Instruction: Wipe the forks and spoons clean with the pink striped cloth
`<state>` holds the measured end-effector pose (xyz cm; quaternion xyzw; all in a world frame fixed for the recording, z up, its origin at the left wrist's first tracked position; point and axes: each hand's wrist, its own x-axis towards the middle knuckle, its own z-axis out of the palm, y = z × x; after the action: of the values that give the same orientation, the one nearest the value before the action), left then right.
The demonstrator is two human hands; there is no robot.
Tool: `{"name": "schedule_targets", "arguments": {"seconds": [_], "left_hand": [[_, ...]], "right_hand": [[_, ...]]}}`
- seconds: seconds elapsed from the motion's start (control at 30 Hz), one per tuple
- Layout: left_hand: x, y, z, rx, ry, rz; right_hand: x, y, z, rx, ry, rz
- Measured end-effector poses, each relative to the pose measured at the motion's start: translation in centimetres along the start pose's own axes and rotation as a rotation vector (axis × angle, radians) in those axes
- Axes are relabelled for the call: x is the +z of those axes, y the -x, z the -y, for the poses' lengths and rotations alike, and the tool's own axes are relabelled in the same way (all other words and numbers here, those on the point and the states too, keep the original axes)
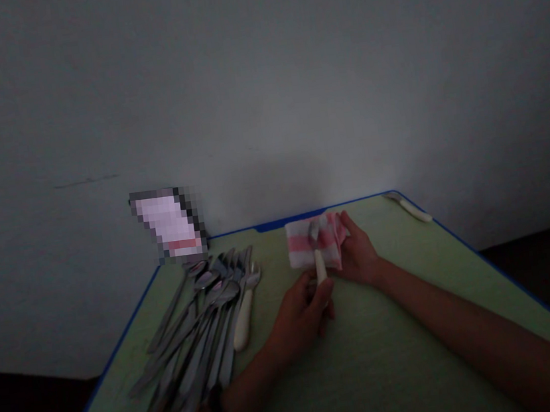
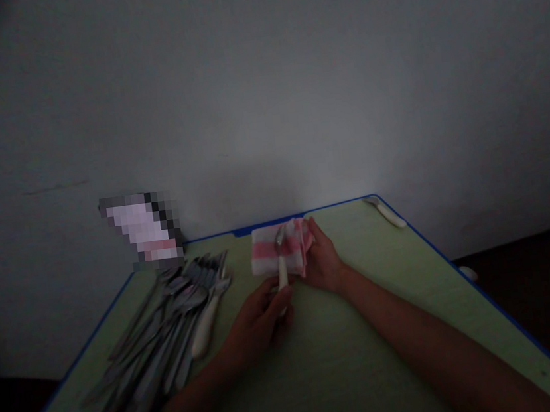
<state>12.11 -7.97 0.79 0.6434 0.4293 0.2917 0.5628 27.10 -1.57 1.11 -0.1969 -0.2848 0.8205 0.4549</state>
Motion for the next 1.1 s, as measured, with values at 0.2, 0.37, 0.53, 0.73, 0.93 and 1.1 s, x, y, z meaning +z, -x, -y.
{"name": "schedule_targets", "arguments": {"seconds": [0.2,0.37,0.53,0.73,0.93,1.1], "left_hand": [[0.2,0.1,0.0,0.036,-0.041,-0.072],[0.2,0.1,-0.2,0.030,-0.038,-0.046],[0.2,0.1,-0.5,0.029,-0.063,-0.036],[0.0,0.2,-0.3,0.021,-0.123,0.007],[0.0,0.1,-0.3,0.015,-0.148,0.016],[0.1,0.2,-0.3,0.010,-0.127,0.019]], "right_hand": [[-0.3,-0.6,-0.2,-0.032,0.026,-0.059],[-1.3,-1.0,-0.9,0.070,-0.003,-0.013],[-1.4,-0.7,-1.0,0.085,0.046,0.039],[-0.7,-0.4,-1.0,0.036,0.135,0.041],[-0.8,-0.4,-1.1,0.020,0.159,0.004],[-1.6,-0.9,-1.1,0.064,0.069,-0.058]]}}
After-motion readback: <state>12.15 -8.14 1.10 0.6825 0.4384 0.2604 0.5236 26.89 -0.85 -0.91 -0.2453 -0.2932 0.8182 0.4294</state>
